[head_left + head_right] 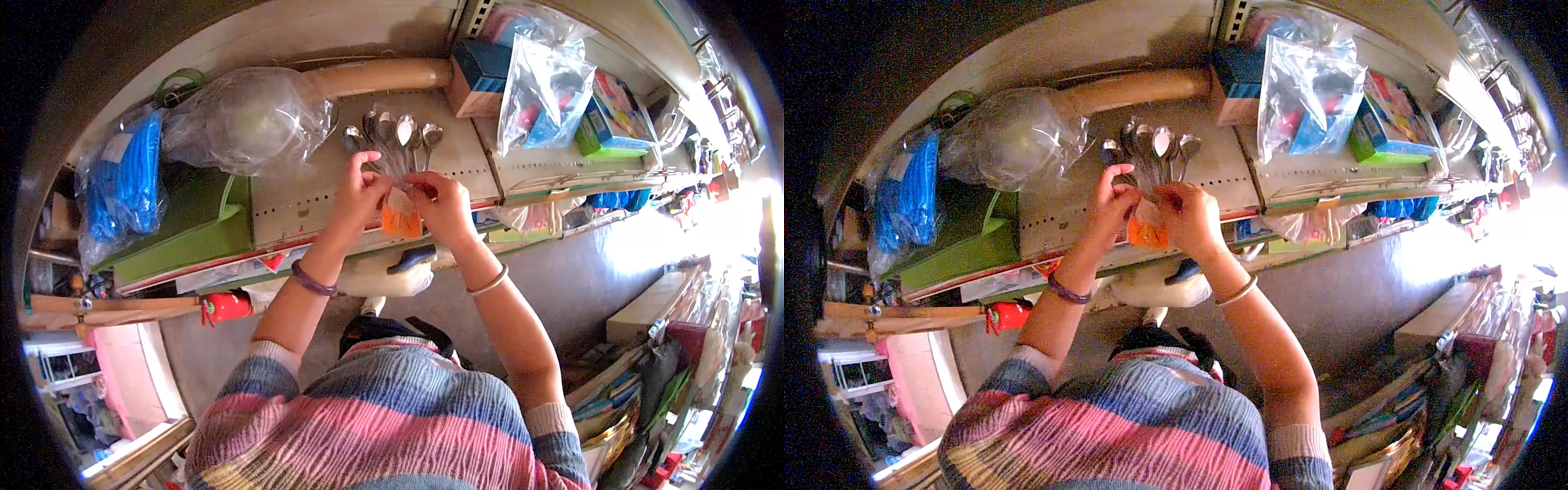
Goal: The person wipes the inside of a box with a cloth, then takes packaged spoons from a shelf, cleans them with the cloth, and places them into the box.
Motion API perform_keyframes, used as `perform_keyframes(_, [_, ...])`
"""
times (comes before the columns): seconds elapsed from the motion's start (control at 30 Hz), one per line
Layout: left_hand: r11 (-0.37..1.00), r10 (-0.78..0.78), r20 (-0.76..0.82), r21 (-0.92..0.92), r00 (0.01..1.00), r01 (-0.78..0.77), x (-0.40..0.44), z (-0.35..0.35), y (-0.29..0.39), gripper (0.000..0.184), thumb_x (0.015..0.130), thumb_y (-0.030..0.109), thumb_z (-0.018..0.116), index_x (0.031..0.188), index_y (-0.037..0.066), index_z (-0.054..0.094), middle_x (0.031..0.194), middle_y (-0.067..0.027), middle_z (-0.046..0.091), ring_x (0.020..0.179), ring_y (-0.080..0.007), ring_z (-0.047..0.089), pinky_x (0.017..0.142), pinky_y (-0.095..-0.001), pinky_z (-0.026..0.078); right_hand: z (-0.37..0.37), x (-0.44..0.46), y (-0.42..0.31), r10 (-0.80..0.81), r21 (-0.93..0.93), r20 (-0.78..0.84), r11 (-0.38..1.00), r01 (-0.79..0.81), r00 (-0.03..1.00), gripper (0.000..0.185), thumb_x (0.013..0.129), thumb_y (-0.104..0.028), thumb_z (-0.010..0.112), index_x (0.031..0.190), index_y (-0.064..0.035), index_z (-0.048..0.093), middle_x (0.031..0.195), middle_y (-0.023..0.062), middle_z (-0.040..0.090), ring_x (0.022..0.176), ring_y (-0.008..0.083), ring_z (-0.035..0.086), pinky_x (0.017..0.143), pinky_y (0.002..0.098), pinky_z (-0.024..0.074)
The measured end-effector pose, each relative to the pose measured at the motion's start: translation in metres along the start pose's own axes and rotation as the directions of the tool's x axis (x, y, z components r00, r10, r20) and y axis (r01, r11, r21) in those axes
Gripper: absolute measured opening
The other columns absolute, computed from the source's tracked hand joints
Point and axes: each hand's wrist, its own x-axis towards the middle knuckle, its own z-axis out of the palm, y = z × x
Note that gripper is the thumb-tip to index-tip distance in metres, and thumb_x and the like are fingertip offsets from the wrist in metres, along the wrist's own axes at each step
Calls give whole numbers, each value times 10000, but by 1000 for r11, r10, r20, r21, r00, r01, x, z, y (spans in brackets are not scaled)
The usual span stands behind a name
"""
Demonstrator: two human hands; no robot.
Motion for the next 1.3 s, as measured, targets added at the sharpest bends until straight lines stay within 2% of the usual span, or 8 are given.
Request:
perform_keyframes(0.1, [983,-68,-32,-175,997,62,0,-2,-4,311,813,141,637,1071,46,494,731,-20,573,661,-99,567,565,-250,463,5,-3,-6,-105,-12,-73,994,105,992,158,775,-15,566,906,-26,654,835,106,616,721,167,611,665,271,486])
perform_keyframes(0.23, [925,-80,153,-358,985,131,-9,-1,14,251,806,171,633,1010,59,537,767,-9,571,654,-93,557,582,-224,453,3,-12,-27,-209,18,-66,977,210,976,138,753,21,571,858,-29,645,834,93,598,749,186,608,657,291,481])
perform_keyframes(0.33, [852,-209,203,-442,957,280,-5,-12,5,195,821,168,600,976,60,553,807,-19,578,660,-105,563,612,-226,464,7,-18,-34,-321,10,-83,946,323,943,144,715,13,564,818,-49,644,814,117,570,745,325,580,671,369,488])
perform_keyframes(0.73, [850,-18,111,-522,994,73,-19,13,14,111,823,54,582,920,34,531,852,-64,607,800,-127,603,683,-260,505,12,-29,-34,-547,-164,-68,831,531,835,160,726,38,585,861,-37,625,858,117,570,791,298,596,700,339,496])
perform_keyframes(0.83, [910,54,-25,-411,998,-60,-22,18,24,128,822,50,599,935,22,545,825,-33,605,763,-95,582,650,-233,481,4,-33,-39,-439,-20,-166,897,442,883,121,734,-2,576,844,-39,610,829,122,572,750,319,588,648,367,503])
perform_keyframes(0.97, [971,192,-80,-126,978,-201,-25,18,32,171,814,49,618,972,7,569,793,15,589,719,-46,532,612,-202,430,-10,-24,-15,-31,299,-198,950,90,980,199,849,-63,578,1033,11,590,904,50,641,781,98,575,705,231,472])
perform_keyframes(1.17, [979,186,123,65,975,-195,-57,43,42,224,819,40,612,1038,3,577,811,17,601,700,-35,519,615,-199,426,-47,-32,-41,128,640,-182,769,19,975,231,887,-196,565,1003,2,590,827,24,613,624,59,476,561,195,395])
perform_keyframes(1.3, [986,90,369,96,925,-134,-83,72,42,230,825,18,590,1053,-3,571,853,-11,625,731,-45,546,643,-199,440,-72,-59,-34,186,695,-246,717,40,951,208,870,-193,590,776,-13,550,611,-25,492,517,52,434,454,202,338])
